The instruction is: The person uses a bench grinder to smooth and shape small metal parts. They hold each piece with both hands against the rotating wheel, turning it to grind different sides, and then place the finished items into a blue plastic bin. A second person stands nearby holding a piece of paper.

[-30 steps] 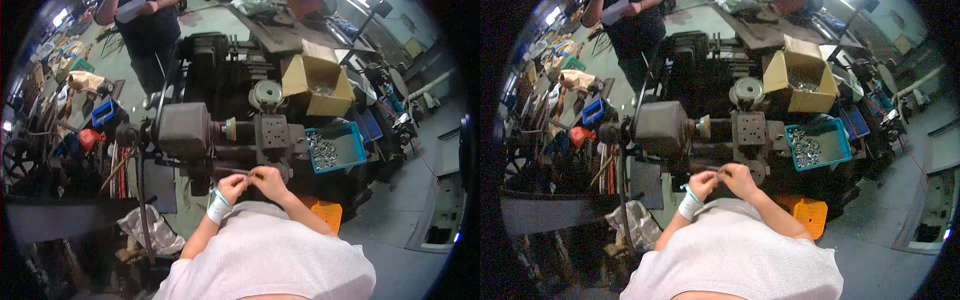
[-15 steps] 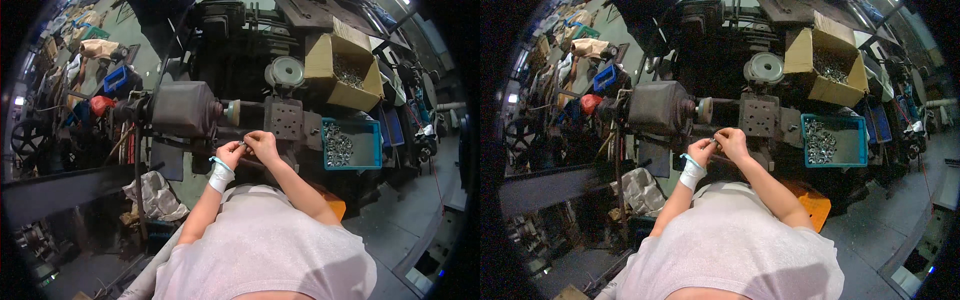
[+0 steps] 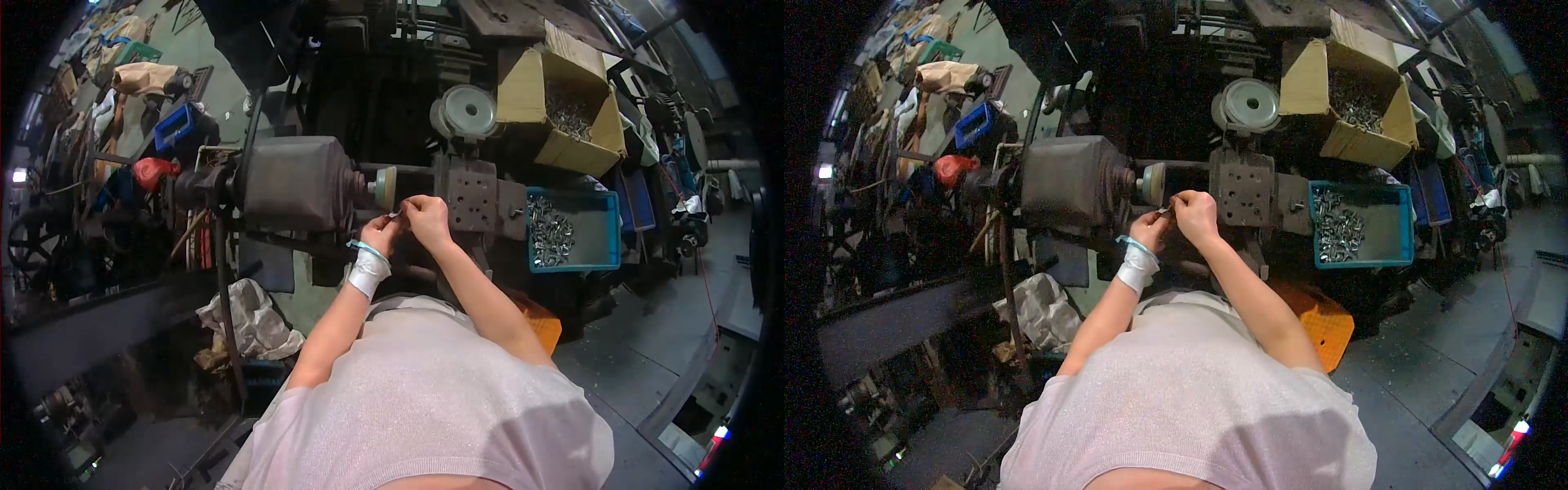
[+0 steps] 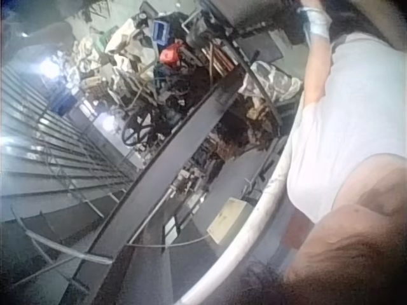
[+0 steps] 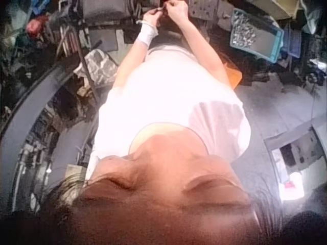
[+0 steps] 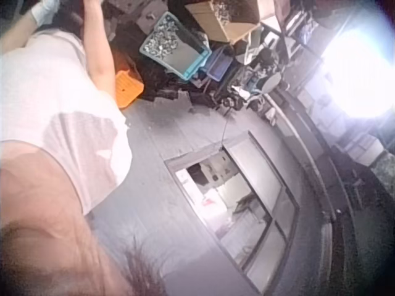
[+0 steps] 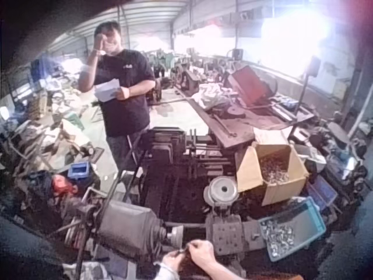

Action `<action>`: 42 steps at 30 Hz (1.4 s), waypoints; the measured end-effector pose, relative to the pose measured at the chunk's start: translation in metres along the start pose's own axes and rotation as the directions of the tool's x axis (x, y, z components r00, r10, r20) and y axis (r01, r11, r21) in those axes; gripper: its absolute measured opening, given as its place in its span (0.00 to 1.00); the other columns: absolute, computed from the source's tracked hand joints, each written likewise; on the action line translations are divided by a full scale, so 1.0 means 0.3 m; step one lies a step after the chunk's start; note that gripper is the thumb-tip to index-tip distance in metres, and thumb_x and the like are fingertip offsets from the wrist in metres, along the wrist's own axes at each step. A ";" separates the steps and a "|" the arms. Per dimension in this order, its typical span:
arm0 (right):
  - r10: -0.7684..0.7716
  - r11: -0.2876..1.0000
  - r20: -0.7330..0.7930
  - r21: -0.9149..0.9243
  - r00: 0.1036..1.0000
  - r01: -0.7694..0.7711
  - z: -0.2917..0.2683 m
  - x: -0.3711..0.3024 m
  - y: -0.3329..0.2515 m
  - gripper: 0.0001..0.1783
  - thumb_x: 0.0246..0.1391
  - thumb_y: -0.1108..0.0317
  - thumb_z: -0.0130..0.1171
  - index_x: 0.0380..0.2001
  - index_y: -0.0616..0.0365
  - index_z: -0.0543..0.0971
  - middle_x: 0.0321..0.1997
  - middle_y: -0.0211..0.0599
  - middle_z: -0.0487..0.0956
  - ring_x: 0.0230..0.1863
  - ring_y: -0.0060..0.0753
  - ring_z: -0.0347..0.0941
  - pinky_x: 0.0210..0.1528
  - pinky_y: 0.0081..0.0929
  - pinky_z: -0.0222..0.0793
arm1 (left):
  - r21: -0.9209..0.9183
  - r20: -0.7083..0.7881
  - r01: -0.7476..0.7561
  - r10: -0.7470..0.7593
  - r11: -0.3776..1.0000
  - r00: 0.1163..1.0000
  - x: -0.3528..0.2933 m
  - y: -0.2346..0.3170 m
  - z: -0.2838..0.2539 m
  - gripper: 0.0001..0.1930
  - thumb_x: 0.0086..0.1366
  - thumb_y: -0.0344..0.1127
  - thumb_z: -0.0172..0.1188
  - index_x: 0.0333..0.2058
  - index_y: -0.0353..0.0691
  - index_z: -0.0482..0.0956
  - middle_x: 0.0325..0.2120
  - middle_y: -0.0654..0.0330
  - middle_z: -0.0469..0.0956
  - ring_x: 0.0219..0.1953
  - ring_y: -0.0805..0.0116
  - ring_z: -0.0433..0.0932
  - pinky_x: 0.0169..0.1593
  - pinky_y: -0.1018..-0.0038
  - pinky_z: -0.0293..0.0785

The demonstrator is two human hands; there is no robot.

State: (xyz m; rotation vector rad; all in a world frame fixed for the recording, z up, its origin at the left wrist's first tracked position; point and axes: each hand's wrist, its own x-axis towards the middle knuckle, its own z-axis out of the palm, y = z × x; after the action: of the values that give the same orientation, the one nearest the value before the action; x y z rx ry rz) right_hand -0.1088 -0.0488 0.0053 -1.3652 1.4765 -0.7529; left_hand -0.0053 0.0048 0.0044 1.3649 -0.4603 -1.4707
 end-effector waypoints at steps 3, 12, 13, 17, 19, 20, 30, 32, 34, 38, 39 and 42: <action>-0.068 0.994 -0.042 -0.092 0.997 0.064 -0.002 -0.005 -0.025 0.08 0.43 0.72 0.54 0.25 0.67 0.77 0.17 0.40 0.76 0.18 0.24 0.72 0.20 0.21 0.65 | 0.068 -0.048 0.086 -0.082 0.994 0.995 -0.006 0.007 -0.001 0.08 0.53 0.35 0.54 0.27 0.37 0.75 0.19 0.67 0.72 0.16 0.79 0.64 0.16 0.83 0.56; 0.018 0.997 -0.027 -0.069 0.999 -0.020 0.004 0.002 -0.063 0.09 0.41 0.70 0.52 0.25 0.63 0.78 0.22 0.51 0.74 0.26 0.43 0.74 0.30 0.31 0.68 | 0.037 -0.080 0.100 -0.097 0.994 0.992 0.030 -0.028 -0.016 0.07 0.53 0.36 0.55 0.27 0.39 0.74 0.15 0.69 0.69 0.13 0.82 0.61 0.14 0.84 0.51; 0.014 0.998 -0.035 -0.064 0.999 -0.017 0.005 0.000 -0.066 0.09 0.40 0.70 0.52 0.25 0.63 0.78 0.22 0.51 0.74 0.26 0.43 0.74 0.30 0.31 0.68 | 0.051 -0.091 0.108 -0.103 0.993 0.991 0.025 -0.020 -0.013 0.07 0.53 0.36 0.56 0.27 0.39 0.74 0.15 0.70 0.68 0.13 0.82 0.60 0.14 0.84 0.51; -0.008 0.998 -0.069 -0.061 0.998 0.003 0.006 -0.009 -0.071 0.08 0.40 0.70 0.53 0.24 0.63 0.78 0.22 0.51 0.74 0.26 0.43 0.74 0.29 0.30 0.68 | 0.037 -0.070 0.129 -0.126 0.991 0.990 0.018 -0.005 -0.016 0.06 0.53 0.35 0.56 0.27 0.39 0.74 0.15 0.69 0.68 0.12 0.82 0.60 0.13 0.84 0.51; -0.027 0.997 -0.084 -0.080 0.996 0.020 0.009 -0.006 -0.070 0.08 0.40 0.71 0.53 0.24 0.63 0.78 0.21 0.49 0.75 0.24 0.37 0.74 0.27 0.28 0.67 | 0.033 -0.068 0.123 -0.121 0.992 0.990 0.018 0.001 -0.013 0.07 0.53 0.36 0.56 0.27 0.39 0.74 0.15 0.70 0.68 0.12 0.82 0.60 0.13 0.84 0.52; -0.039 0.995 -0.090 -0.098 0.995 0.030 0.011 -0.005 -0.070 0.08 0.40 0.72 0.54 0.25 0.64 0.78 0.20 0.47 0.75 0.22 0.32 0.73 0.26 0.25 0.67 | 0.030 -0.068 0.123 -0.120 0.992 0.990 0.021 -0.001 -0.014 0.07 0.53 0.36 0.56 0.27 0.39 0.74 0.14 0.70 0.67 0.12 0.82 0.60 0.13 0.84 0.52; 0.063 0.927 0.101 0.363 0.993 -0.095 -0.057 -0.086 -0.075 0.06 0.47 0.73 0.52 0.28 0.62 0.77 0.19 0.27 0.74 0.20 0.16 0.69 0.22 0.14 0.64 | 0.004 0.063 0.239 -0.239 0.971 0.969 -0.077 0.077 -0.033 0.12 0.58 0.44 0.51 0.27 0.41 0.72 0.17 0.69 0.69 0.15 0.82 0.62 0.13 0.85 0.53; -0.028 0.926 0.153 0.377 0.988 -0.032 -0.069 -0.094 -0.057 0.06 0.48 0.73 0.52 0.29 0.62 0.77 0.21 0.28 0.75 0.21 0.16 0.68 0.24 0.14 0.64 | -0.062 0.136 0.350 -0.339 0.935 0.931 -0.085 0.086 -0.048 0.14 0.59 0.47 0.49 0.28 0.43 0.71 0.19 0.69 0.69 0.17 0.83 0.63 0.13 0.85 0.53; -0.099 0.937 0.174 0.347 0.980 0.033 -0.073 -0.098 -0.048 0.06 0.48 0.73 0.51 0.29 0.61 0.77 0.22 0.28 0.75 0.22 0.14 0.68 0.25 0.13 0.63 | -0.120 0.257 0.375 -0.336 0.919 0.906 -0.072 0.070 -0.066 0.12 0.58 0.46 0.51 0.28 0.44 0.71 0.19 0.69 0.69 0.18 0.82 0.65 0.14 0.85 0.55; -0.233 0.937 0.065 0.282 0.970 0.206 -0.069 -0.091 -0.035 0.07 0.47 0.72 0.53 0.29 0.63 0.77 0.21 0.29 0.75 0.21 0.15 0.67 0.22 0.13 0.63 | -0.075 0.249 0.342 -0.315 0.937 0.916 -0.057 0.051 -0.074 0.10 0.57 0.44 0.54 0.29 0.46 0.71 0.20 0.70 0.69 0.19 0.82 0.65 0.17 0.85 0.57; -0.066 0.937 0.087 0.348 0.994 0.031 -0.064 -0.102 -0.042 0.07 0.46 0.72 0.54 0.29 0.64 0.77 0.20 0.31 0.74 0.20 0.16 0.67 0.21 0.13 0.63 | -0.049 0.206 0.312 -0.296 0.949 0.933 -0.056 0.049 -0.072 0.09 0.56 0.43 0.54 0.29 0.46 0.71 0.20 0.71 0.69 0.20 0.82 0.65 0.18 0.85 0.57; 0.145 0.909 0.102 0.379 0.984 -0.173 -0.043 -0.098 -0.036 0.09 0.45 0.71 0.55 0.28 0.67 0.77 0.19 0.34 0.75 0.19 0.18 0.68 0.20 0.13 0.63 | 0.060 0.085 0.221 -0.226 0.973 0.971 -0.051 0.043 -0.051 0.08 0.55 0.41 0.56 0.29 0.44 0.73 0.19 0.71 0.69 0.19 0.83 0.64 0.18 0.85 0.57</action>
State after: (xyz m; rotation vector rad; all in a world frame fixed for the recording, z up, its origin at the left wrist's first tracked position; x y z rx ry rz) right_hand -0.1188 -0.0243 0.0266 -0.9498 1.2811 -0.8290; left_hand 0.0109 0.0181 0.0184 1.4298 -0.4135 -1.7210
